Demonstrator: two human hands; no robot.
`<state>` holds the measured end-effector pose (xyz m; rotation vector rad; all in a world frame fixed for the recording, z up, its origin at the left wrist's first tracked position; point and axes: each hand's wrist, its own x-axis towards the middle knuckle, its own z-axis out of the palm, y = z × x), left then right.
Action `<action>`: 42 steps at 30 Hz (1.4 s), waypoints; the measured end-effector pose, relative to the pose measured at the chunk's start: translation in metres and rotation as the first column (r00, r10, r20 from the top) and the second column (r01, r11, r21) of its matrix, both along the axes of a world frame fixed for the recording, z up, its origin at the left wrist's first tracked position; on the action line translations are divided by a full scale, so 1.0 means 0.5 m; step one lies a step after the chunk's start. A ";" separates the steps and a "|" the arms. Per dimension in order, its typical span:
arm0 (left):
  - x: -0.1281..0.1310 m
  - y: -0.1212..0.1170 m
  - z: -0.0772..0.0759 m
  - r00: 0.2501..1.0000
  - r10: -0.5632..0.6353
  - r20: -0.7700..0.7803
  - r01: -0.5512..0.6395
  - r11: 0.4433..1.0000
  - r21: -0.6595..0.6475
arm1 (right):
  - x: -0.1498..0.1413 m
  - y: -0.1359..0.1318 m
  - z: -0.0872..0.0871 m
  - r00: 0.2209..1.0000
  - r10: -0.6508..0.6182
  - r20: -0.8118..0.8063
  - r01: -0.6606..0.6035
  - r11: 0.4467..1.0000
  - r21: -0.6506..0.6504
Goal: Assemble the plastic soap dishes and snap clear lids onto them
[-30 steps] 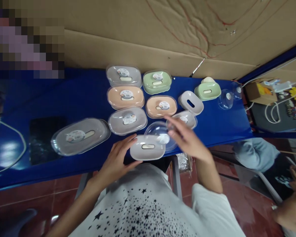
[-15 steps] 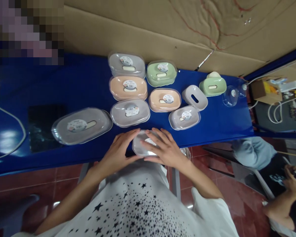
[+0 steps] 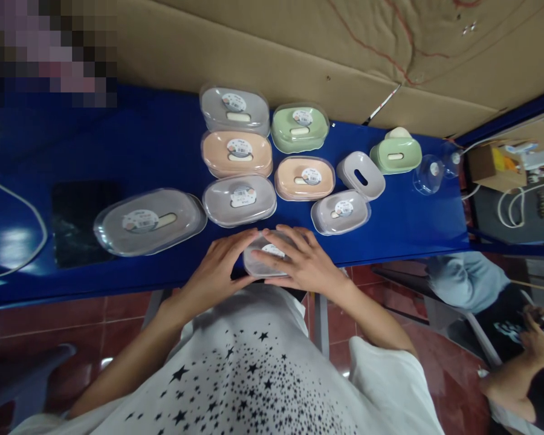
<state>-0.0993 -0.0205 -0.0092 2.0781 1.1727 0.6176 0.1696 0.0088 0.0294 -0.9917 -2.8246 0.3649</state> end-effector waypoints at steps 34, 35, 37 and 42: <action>0.195 -0.020 0.028 0.973 -0.015 -0.232 0.108 0.913 0.394 | 0.427 0.303 0.011 0.703 -0.710 0.046 0.702 0.703 0.113; 0.195 -0.021 0.028 0.974 -0.019 -0.228 0.109 0.914 0.390 | 0.439 0.321 0.010 0.715 -0.697 0.046 0.689 0.715 0.121; 0.195 -0.019 0.028 0.977 -0.019 -0.210 0.102 0.914 0.392 | 0.458 0.335 0.013 0.717 -0.697 0.002 0.687 0.707 0.168; 0.185 -0.017 0.036 0.998 -0.017 -0.064 0.044 0.894 0.446 | 0.450 0.224 0.043 0.652 -0.668 -0.358 0.757 0.593 0.274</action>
